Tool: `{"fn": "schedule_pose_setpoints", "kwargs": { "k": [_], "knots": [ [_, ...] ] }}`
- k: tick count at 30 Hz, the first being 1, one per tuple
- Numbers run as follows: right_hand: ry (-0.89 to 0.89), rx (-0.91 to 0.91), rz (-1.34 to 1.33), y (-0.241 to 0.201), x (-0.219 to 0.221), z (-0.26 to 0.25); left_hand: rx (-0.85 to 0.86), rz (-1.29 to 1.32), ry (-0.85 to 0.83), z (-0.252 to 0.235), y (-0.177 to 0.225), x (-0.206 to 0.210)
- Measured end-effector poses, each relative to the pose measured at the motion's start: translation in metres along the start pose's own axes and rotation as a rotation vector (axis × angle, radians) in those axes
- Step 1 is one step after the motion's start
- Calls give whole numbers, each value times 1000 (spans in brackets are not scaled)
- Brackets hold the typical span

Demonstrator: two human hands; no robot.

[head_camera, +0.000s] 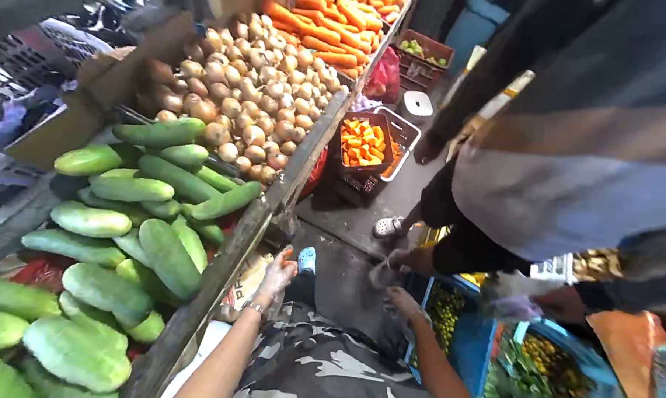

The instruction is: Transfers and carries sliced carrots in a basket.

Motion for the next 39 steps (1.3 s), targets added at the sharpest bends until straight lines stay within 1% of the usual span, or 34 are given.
{"fn": "schedule_pose_setpoints", "kwargs": {
  "k": [2,4,7,10,14,17,21,23,26,29,32,34,36,37,39],
  "knots": [
    [2,-57,19,-61,5,-27,-6,46,-4,-37,22,0],
    [-3,-55,70,-102,11,-46,-29,53,-20,-64,41,4],
    [-29,-90,61,-175,11,-67,-23,51,-79,-93,94,8],
    [3,-154,-52,-235,-3,-88,15,-36,-165,-127,135,19],
    [11,-112,-115,-298,-20,-110,0,-102,-219,-166,173,36],
    [21,-101,-172,-331,-31,-149,-24,-106,-257,-188,204,56],
    [19,-27,-229,-369,-51,-203,-77,-83,-282,-225,243,93],
    [8,2,-237,-386,-64,-237,-122,-53,-264,-251,258,114],
    [-17,38,-234,-416,-87,-284,-225,-23,-188,-287,286,148],
    [-68,93,-235,-435,-108,-320,-351,-103,-184,-312,306,182],
    [-116,91,-225,-456,-124,-353,-407,-154,-172,-348,324,210],
    [-153,68,-183,-470,-125,-375,-418,-166,-145,-379,337,226],
    [-209,39,-120,-482,-116,-392,-417,-191,-102,-406,344,239],
    [-242,24,-81,-488,-108,-397,-382,-232,-81,-421,347,245],
    [-293,18,-51,-504,-93,-408,-226,-376,-79,-454,361,261]
  ]
}}
Point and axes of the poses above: each hand's wrist, its own z-axis away from the middle knuckle, its own x-axis out of the palm, y = z × x, the point moved 6 cm from there along -z, towards the middle knuckle, and after that the axes turned 11 degrees about y, right-handed, at the moved point
